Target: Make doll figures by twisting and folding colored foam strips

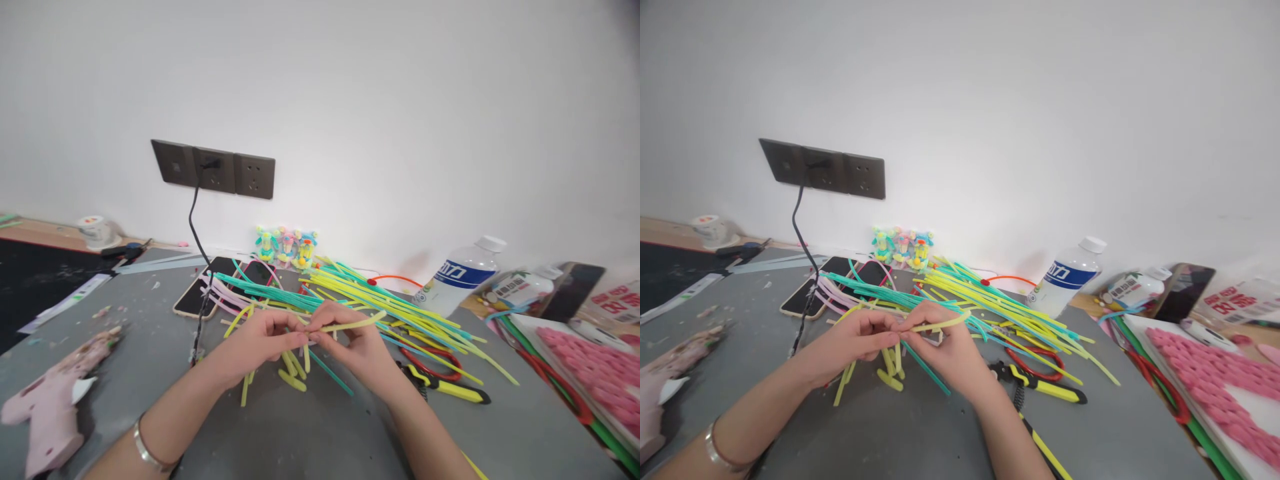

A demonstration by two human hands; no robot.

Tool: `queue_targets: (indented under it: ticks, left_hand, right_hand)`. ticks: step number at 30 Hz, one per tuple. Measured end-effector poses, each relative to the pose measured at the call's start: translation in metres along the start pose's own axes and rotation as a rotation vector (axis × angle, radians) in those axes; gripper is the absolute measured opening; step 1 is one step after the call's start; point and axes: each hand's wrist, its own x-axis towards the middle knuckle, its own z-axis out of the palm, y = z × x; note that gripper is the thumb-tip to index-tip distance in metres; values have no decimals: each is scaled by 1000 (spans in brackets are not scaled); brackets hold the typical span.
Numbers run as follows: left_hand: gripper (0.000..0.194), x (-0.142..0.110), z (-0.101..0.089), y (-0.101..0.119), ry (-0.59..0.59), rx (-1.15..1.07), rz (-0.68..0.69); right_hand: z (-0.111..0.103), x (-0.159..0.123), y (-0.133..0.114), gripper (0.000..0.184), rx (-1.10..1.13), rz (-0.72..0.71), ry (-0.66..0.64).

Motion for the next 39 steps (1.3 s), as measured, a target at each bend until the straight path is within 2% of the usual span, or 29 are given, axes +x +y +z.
queue_targets:
  ticks: [4, 10, 16, 20, 24, 30, 39]
  left_hand:
    - [30, 1, -1, -3, 23, 1, 19]
    - [39, 3, -4, -6, 97, -54, 66]
    - [38, 6, -2, -3, 167, -240, 42]
    - [38, 7, -2, -3, 209, -313, 19]
    - [35, 7, -2, -5, 241, -341, 40]
    - [33, 8, -1, -8, 233, -395, 39]
    - [31, 5, 1, -1, 150, -356, 18]
  right_hand:
    - [4, -1, -4, 7, -33, 10, 54]
    - [12, -3, -1, 10, -125, -113, 107]
    - [16, -7, -1, 11, -250, -92, 55]
    - [16, -10, 0, 22, -345, -106, -12]
    - [23, -11, 6, 23, -392, -93, 41]
    - [31, -12, 7, 23, -382, -150, 146]
    - [17, -5, -3, 7, -253, -115, 272]
